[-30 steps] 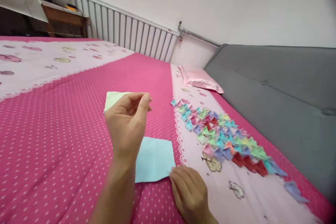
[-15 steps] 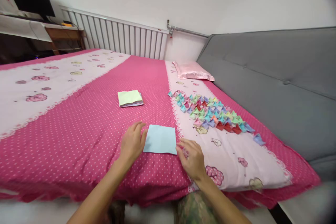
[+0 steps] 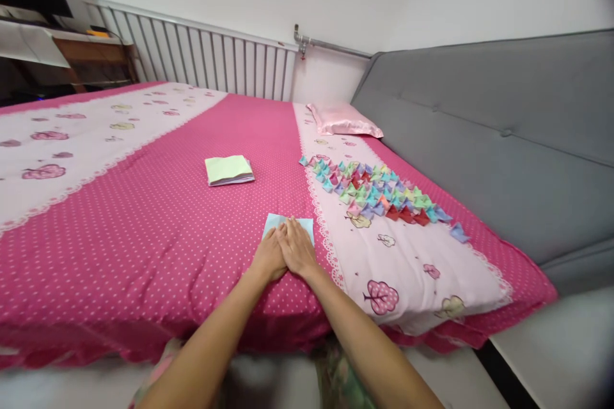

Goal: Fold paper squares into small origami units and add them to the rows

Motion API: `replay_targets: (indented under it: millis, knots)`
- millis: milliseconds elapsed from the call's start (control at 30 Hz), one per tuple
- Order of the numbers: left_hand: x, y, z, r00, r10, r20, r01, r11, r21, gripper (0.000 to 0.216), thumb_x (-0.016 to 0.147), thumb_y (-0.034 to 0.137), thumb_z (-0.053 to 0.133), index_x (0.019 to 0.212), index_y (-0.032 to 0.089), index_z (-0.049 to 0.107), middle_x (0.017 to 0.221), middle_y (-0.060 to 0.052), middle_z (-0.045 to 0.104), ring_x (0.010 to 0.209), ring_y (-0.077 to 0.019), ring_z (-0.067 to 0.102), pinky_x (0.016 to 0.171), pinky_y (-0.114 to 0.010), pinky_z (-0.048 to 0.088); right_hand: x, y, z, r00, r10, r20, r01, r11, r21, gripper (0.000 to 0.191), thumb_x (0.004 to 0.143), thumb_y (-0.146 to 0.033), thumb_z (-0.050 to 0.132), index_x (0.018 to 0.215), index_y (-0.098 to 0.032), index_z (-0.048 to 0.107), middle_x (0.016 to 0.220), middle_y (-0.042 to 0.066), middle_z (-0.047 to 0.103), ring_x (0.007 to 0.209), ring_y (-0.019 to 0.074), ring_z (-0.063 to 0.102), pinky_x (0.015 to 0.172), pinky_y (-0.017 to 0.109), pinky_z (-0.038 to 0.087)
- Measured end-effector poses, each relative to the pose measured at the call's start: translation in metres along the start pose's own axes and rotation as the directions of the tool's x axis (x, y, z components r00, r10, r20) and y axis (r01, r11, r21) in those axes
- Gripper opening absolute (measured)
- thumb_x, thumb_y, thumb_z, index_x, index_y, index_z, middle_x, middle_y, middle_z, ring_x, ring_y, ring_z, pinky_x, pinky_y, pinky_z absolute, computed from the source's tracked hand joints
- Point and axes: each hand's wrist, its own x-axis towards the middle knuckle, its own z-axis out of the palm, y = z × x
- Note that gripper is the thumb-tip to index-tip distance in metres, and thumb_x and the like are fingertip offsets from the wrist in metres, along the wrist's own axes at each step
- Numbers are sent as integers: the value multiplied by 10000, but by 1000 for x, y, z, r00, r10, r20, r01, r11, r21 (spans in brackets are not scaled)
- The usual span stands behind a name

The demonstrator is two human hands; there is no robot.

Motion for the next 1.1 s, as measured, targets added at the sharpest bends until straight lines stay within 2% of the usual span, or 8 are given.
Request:
replay_targets:
  millis: [167, 400, 533, 633, 700, 767, 900, 1100]
  knots:
    - [1, 0, -5, 997, -74, 37, 72, 997, 42, 508, 853, 278, 321, 1331, 107, 348, 1391, -154, 341, 1300, -230, 273, 1063, -398, 180, -8, 18, -7, 1000, -25, 1, 25, 994, -104, 600, 895, -492, 169, 1357, -128, 284, 1423, 115, 291, 1331, 221, 190, 1075, 422, 93]
    - [-12, -17, -18, 966, -259, -7, 259, 965, 34, 629, 825, 554, 285, 1327, 183, 367, 1413, -136, 305, 1306, -289, 242, 1042, -464, 157, -22, 30, -17, 995, 63, -73, -75, 982, -173, 638, 859, -544, 246, 1342, -133, 321, 1439, 142, 240, 1334, 287, 145, 1054, 467, 73]
    - [-28, -27, -25, 926, -372, -65, 373, 928, 4, 626, 842, 504, 274, 1309, 99, 373, 1370, -160, 378, 1288, -281, 287, 1046, -443, 167, -32, 34, -21, 963, 150, -222, -182, 975, -128, 646, 832, -431, 397, 1344, -58, 270, 1423, 203, 238, 1314, 296, 202, 1040, 459, 154]
    - [-39, -26, -31, 900, -424, -101, 407, 901, -150, 611, 846, 453, 285, 1315, 64, 337, 1314, -175, 449, 1230, -276, 384, 1015, -425, 252, -38, 39, -25, 941, 139, -310, -160, 986, -43, 609, 790, -262, 448, 1338, -64, 271, 1371, 201, 340, 1269, 286, 305, 1000, 439, 270]
    - [-44, -23, -36, 887, -457, -71, 408, 845, -345, 614, 840, 442, 311, 1335, 79, 297, 1262, -162, 509, 1157, -260, 470, 966, -403, 334, -41, 45, -27, 922, 128, -365, -130, 991, 19, 603, 762, -203, 452, 1322, -50, 293, 1316, 215, 409, 1224, 283, 376, 982, 432, 311]
    - [-48, -20, -40, 880, -475, -14, 391, 741, -545, 628, 829, 448, 345, 1341, 88, 287, 1222, -150, 547, 1104, -241, 520, 929, -373, 383, -43, 52, -30, 915, 149, -374, -117, 987, 107, 591, 751, -196, 456, 1307, -50, 318, 1252, 222, 475, 1120, 281, 490, 922, 432, 380]
    - [-51, -13, -48, 867, -492, 79, 376, 543, -751, 637, 783, 458, 452, 1290, 79, 383, 1193, -163, 565, 1090, -234, 533, 930, -342, 394, -41, 64, -34, 947, 183, -265, -106, 954, 281, 577, 736, -261, 518, 1281, -129, 378, 1118, 165, 595, 840, 229, 632, 797, 393, 466]
    - [-55, 1, -56, 900, -407, 156, 334, 412, -848, 587, 693, 445, 590, 1161, 97, 525, 1142, -156, 601, 1057, -256, 555, 927, -398, 405, -34, 67, -31, 942, 219, -255, -105, 912, 397, 519, 676, -165, 539, 1189, -143, 467, 1171, 146, 571, 1040, 218, 564, 869, 373, 439]
